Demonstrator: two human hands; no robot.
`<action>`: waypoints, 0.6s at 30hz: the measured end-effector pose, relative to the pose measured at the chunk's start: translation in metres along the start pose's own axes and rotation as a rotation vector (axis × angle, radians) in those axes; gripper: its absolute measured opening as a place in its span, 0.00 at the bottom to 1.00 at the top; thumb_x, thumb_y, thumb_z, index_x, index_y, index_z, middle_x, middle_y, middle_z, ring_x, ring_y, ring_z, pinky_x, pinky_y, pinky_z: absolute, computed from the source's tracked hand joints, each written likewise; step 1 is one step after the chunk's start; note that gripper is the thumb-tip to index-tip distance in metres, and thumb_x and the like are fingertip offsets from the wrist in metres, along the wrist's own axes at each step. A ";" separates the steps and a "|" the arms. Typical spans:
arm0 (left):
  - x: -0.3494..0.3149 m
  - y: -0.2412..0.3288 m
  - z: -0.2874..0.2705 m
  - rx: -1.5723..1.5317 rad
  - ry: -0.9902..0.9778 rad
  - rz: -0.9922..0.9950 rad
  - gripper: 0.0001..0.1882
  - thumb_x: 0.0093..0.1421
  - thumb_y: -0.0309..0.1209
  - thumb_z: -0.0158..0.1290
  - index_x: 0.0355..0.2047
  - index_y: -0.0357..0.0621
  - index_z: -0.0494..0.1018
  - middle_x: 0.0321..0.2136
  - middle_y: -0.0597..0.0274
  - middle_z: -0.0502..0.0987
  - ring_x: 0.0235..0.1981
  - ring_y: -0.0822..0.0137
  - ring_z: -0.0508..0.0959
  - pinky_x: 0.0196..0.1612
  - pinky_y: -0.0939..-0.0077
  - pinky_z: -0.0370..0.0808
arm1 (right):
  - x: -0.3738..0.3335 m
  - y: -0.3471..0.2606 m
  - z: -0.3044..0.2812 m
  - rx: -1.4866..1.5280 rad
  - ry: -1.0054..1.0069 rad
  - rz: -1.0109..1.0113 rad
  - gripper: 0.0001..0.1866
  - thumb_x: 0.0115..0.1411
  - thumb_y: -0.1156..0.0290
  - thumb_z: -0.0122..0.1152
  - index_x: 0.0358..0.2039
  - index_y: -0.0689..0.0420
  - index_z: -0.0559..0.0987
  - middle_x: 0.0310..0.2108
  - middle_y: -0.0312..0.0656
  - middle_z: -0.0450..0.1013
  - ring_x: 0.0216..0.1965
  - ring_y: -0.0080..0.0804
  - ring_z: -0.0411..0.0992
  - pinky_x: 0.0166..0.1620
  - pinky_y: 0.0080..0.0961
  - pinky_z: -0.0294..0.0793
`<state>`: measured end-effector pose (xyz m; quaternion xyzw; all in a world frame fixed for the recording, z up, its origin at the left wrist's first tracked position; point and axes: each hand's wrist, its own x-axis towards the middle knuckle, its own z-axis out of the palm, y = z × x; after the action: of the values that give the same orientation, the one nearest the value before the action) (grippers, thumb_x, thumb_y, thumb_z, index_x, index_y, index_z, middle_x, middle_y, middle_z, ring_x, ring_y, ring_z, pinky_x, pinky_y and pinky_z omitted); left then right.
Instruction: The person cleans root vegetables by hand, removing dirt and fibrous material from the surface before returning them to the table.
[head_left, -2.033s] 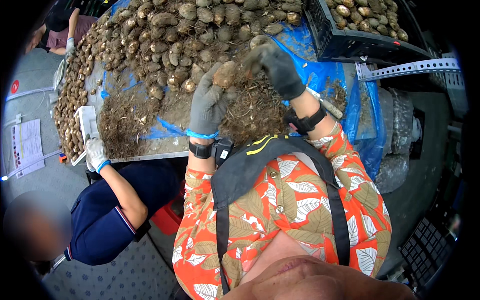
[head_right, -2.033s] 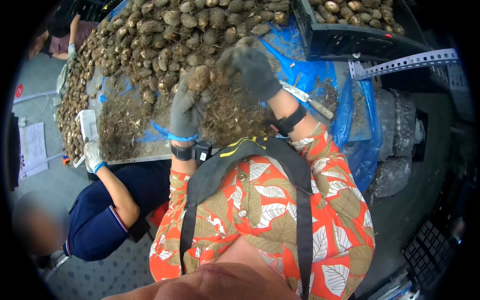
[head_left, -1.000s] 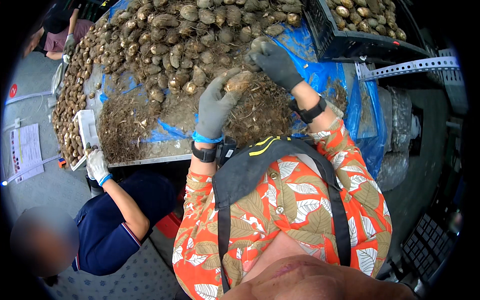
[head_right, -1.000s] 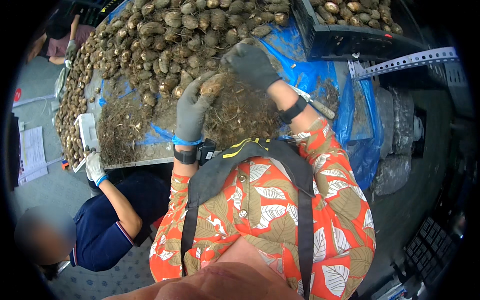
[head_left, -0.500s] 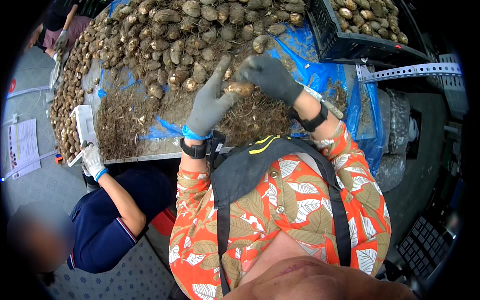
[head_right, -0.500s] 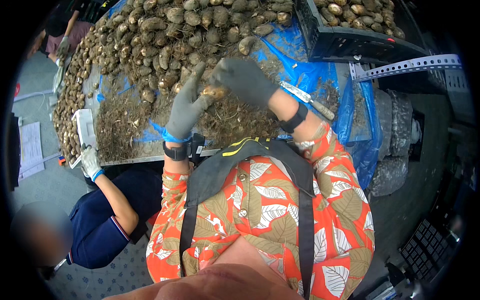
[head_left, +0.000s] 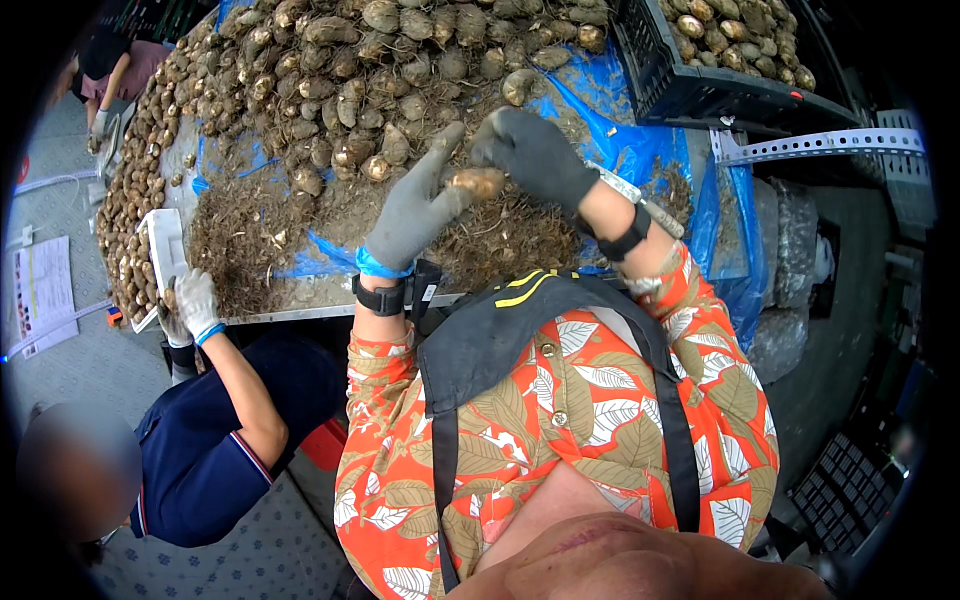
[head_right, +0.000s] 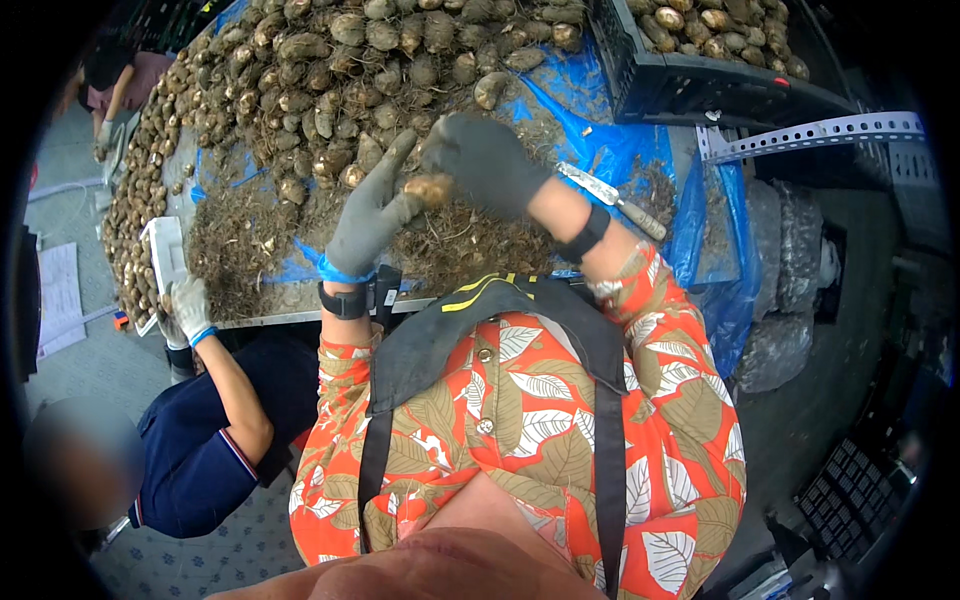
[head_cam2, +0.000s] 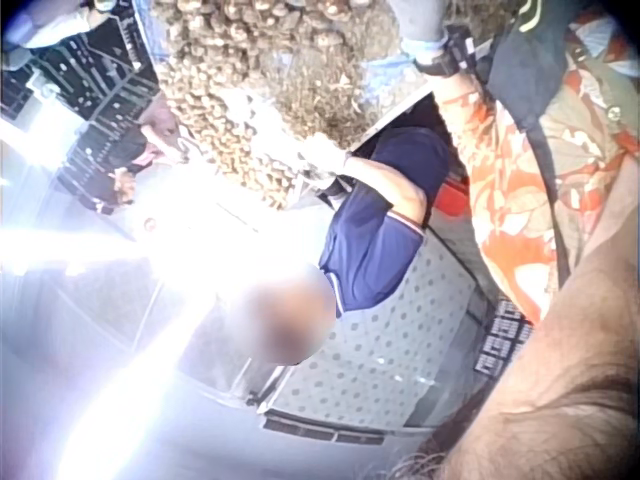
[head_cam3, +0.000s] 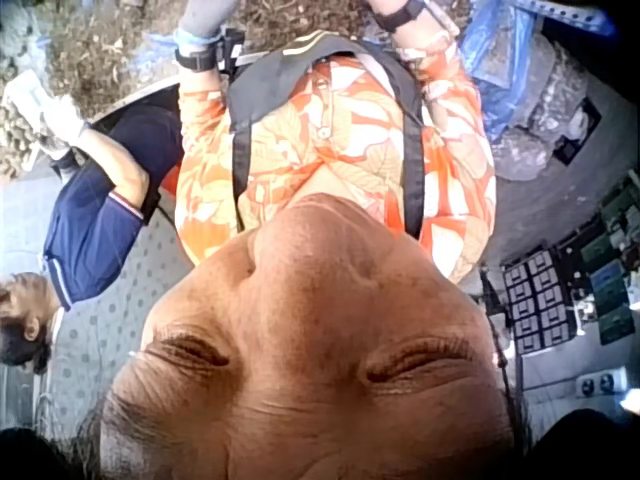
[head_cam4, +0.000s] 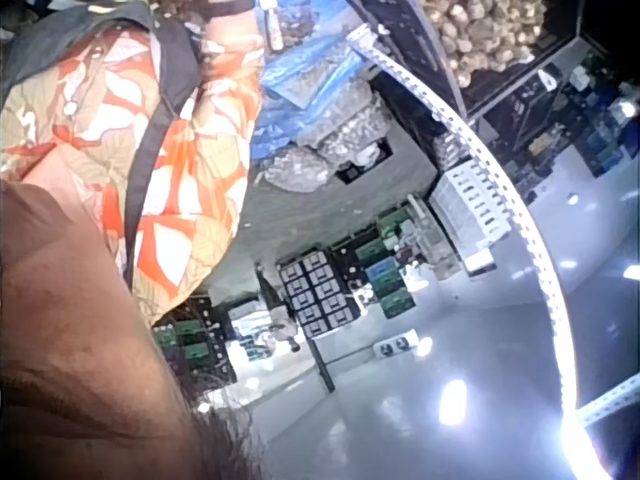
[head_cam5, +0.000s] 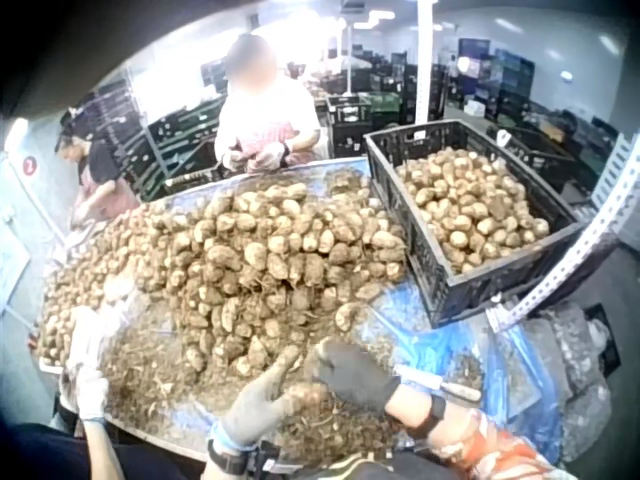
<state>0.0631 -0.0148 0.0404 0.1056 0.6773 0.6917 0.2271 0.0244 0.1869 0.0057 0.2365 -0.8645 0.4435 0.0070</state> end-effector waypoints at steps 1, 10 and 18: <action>-0.001 -0.005 -0.003 0.034 -0.029 0.044 0.36 0.58 0.27 0.51 0.65 0.36 0.51 0.62 0.56 0.61 0.56 0.69 0.68 0.49 0.77 0.72 | 0.007 0.016 -0.001 -0.063 0.022 -0.038 0.11 0.57 0.63 0.56 0.32 0.58 0.78 0.28 0.49 0.73 0.32 0.46 0.73 0.37 0.36 0.71; -0.016 0.006 -0.045 0.108 -0.175 -0.334 0.17 0.63 0.37 0.49 0.48 0.44 0.75 0.35 0.65 0.79 0.29 0.75 0.76 0.31 0.79 0.72 | -0.023 0.060 -0.018 -0.353 -0.715 0.103 0.16 0.59 0.58 0.54 0.31 0.59 0.78 0.29 0.49 0.76 0.32 0.47 0.74 0.39 0.36 0.72; -0.060 0.040 -0.217 -0.408 0.825 0.637 0.29 0.66 0.50 0.40 0.62 0.48 0.59 0.59 0.48 0.64 0.63 0.48 0.59 0.68 0.48 0.49 | -0.016 0.093 -0.032 -0.151 -0.169 0.329 0.19 0.57 0.59 0.56 0.47 0.51 0.75 0.39 0.40 0.75 0.41 0.37 0.75 0.44 0.32 0.74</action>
<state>0.0101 -0.2339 0.0764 -0.0205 0.4971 0.8272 -0.2612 -0.0057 0.2636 -0.0494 0.1276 -0.9198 0.3511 -0.1205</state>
